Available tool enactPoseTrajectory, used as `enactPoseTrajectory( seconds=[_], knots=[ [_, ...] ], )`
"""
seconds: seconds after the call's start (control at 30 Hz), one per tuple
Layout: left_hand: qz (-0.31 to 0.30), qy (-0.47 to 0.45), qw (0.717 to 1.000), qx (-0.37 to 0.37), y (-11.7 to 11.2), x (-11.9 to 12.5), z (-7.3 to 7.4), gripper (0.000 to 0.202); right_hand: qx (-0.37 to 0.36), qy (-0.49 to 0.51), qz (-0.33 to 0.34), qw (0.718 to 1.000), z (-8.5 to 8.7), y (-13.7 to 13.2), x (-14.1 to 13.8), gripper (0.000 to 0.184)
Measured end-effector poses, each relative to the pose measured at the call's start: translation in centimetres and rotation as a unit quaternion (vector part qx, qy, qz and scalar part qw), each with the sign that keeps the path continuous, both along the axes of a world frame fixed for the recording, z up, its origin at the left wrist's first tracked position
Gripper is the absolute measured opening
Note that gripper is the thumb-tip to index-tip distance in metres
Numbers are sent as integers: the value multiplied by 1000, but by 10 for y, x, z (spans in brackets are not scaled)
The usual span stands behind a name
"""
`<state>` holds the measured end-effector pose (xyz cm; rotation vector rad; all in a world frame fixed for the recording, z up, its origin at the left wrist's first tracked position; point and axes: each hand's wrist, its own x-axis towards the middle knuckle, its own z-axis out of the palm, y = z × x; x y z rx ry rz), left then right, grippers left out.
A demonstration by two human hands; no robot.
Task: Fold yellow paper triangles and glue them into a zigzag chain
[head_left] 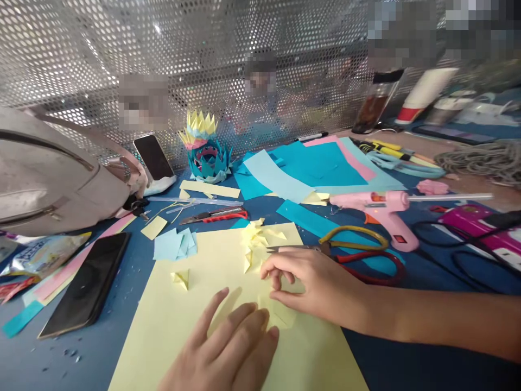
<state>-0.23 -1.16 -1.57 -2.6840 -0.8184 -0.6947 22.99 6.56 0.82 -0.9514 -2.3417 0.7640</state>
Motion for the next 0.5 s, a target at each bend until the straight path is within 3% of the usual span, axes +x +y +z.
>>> enactPoseTrajectory(
  seconds=[0.17, 0.33, 0.5],
  knots=[
    [3, 13, 1000, -7, -2, -5, 0, 24, 35, 25, 48, 998, -3, 2, 3, 7],
    [3, 50, 998, -25, 0, -5, 5, 34, 116, 31, 126, 985, -4, 1, 8, 15],
    [12, 33, 999, 3, 2, -4, 3, 27, 158, 7, 184, 970, 0, 1, 10, 13]
  ],
)
